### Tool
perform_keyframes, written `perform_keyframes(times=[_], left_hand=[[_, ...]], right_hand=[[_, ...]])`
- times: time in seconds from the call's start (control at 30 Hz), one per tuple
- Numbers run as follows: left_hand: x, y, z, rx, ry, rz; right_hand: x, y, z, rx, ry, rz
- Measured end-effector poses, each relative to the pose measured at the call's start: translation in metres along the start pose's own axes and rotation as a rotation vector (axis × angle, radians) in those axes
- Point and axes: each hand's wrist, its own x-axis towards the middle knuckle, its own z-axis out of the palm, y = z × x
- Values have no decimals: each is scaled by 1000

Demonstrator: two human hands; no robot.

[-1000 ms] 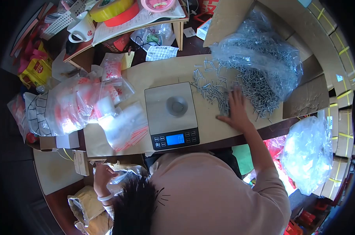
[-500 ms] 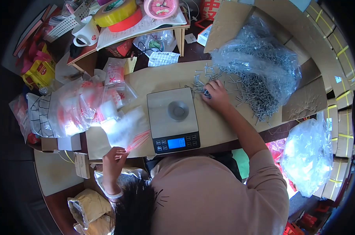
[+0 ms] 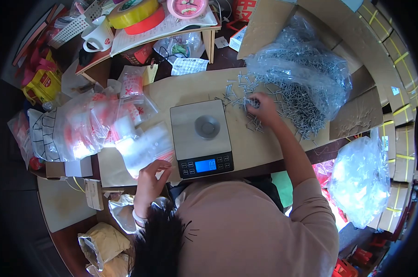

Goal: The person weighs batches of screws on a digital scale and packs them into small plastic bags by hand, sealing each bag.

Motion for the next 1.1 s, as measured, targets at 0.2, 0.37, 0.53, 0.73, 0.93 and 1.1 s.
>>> perform_keyframes(times=[0.2,0.37,0.53,0.73,0.93,1.1], left_hand=[[15,-3,16,-124,16,16],[39,-5,41,-125,57,138],[73,11,77,-63,118,232],[108,17,117,-179,114,197],[109,21,120,-277,105,145],[112,18,122,-279,101,178]], right_hand=[[13,14,-20,1086,122,512],[16,29,1,374,174,194],[25,-44,9,949,238,380],[12,-132,49,1304,158,330],[1,-150,76,1356,259,53],[-5,-149,73,1292,264,47]])
